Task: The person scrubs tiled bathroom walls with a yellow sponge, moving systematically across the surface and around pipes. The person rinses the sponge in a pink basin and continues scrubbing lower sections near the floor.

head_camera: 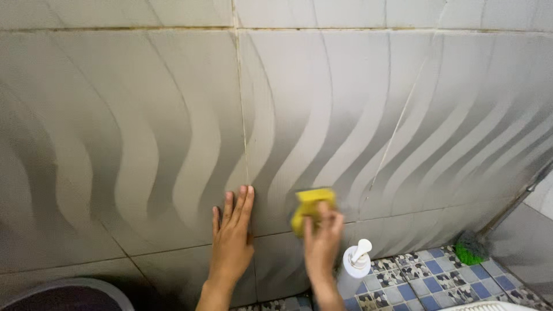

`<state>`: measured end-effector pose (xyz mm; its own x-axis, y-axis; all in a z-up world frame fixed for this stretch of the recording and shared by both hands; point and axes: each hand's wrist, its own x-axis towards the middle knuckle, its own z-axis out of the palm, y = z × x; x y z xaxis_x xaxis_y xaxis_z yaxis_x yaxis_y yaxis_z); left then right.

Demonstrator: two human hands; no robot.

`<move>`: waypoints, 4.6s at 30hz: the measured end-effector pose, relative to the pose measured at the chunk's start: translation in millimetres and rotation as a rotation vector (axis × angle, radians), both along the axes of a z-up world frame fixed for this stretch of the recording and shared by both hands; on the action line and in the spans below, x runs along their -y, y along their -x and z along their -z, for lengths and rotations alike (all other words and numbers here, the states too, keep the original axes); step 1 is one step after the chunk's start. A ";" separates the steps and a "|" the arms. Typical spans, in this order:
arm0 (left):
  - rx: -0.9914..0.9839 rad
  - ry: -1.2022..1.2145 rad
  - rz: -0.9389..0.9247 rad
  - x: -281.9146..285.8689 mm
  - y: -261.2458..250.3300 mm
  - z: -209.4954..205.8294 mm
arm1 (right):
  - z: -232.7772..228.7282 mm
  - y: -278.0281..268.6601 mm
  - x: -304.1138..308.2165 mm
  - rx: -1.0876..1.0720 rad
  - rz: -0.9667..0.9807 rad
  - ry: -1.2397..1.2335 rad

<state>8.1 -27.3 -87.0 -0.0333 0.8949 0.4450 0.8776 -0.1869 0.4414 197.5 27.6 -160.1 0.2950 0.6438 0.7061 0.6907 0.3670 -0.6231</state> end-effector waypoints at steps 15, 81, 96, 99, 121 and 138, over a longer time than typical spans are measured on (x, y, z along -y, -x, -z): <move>-0.043 -0.028 -0.010 -2.1 -0.6 4.3 | 75.0 40.9 0.0 -0.032 -0.059 0.256; 0.189 -0.358 0.015 18.8 32.0 15.9 | 14.0 29.9 -13.0 0.252 0.001 -0.045; 0.071 -0.419 -0.347 14.2 75.3 129.8 | 37.5 64.4 -9.0 -0.031 0.001 -0.251; 0.168 -0.569 -0.305 6.7 80.7 138.3 | 48.2 88.3 -6.8 0.129 0.024 -0.226; 0.703 -0.454 -0.443 28.5 72.3 155.7 | 11.9 192.6 33.8 0.613 -0.126 -0.313; 0.789 -0.491 -0.549 34.5 115.2 191.6 | 81.7 259.1 24.4 0.849 -0.215 -0.377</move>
